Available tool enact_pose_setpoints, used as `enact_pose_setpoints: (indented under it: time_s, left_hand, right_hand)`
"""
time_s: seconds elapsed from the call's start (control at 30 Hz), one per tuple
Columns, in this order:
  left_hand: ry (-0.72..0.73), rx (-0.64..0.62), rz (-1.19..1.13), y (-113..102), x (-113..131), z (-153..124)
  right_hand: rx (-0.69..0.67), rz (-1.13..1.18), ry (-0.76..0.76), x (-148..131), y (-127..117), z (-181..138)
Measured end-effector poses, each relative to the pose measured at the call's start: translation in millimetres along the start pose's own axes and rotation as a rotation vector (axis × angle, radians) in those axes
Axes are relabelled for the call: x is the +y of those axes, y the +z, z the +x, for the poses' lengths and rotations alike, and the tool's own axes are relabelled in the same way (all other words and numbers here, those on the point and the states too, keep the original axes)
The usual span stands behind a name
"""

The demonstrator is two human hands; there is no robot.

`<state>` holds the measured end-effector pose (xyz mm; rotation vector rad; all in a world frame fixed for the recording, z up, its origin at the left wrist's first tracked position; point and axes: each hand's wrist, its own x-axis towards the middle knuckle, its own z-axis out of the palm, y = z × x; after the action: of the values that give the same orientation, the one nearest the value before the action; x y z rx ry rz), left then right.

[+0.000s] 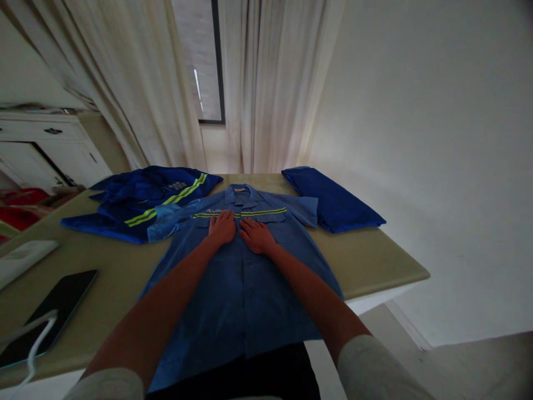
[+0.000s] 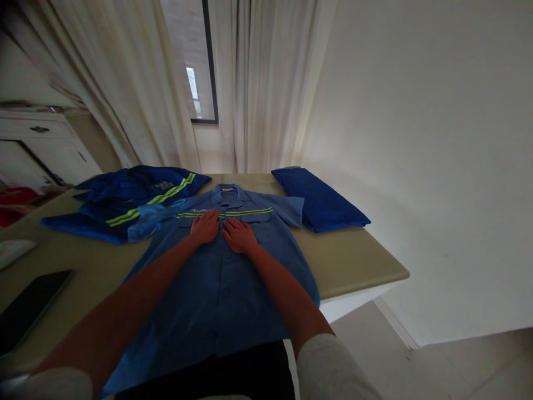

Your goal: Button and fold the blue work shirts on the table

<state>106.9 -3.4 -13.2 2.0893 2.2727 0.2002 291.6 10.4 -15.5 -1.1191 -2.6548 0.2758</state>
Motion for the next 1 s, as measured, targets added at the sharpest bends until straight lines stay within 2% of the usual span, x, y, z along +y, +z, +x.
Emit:
enact_pose_setpoints:
  time_s: [0.07,0.17,0.3,0.37,0.5,0.67,0.8,1.0]
  left_hand:
    - [0.054,0.021,-0.020,6,6,-6]
    - [0.046,0.018,-0.040,12,-1,-7]
    - [0.021,0.006,-0.029,8,-20,9]
    - [0.007,0.022,-0.028,4,-22,16]
    - [-0.053,0.103,-0.019,0,-1,9]
    - [0.047,0.176,-0.142,4,31,-21]
    - [-0.015,0.212,-0.272,6,30,-31]
    - [-0.033,0.196,-0.325,6,25,-26]
  right_hand:
    - [-0.009,-0.007,0.003,1,1,2]
    - [-0.046,-0.021,0.001,2,3,7]
    - [-0.066,-0.023,-0.012,5,4,21]
    - [-0.061,-0.016,-0.021,6,3,28]
    - [0.015,0.026,-0.008,9,0,36]
    - [0.102,0.027,0.000,10,-7,32]
    - [0.094,-0.005,-0.005,6,-11,21]
    - [0.114,-0.072,0.098,2,-9,9]
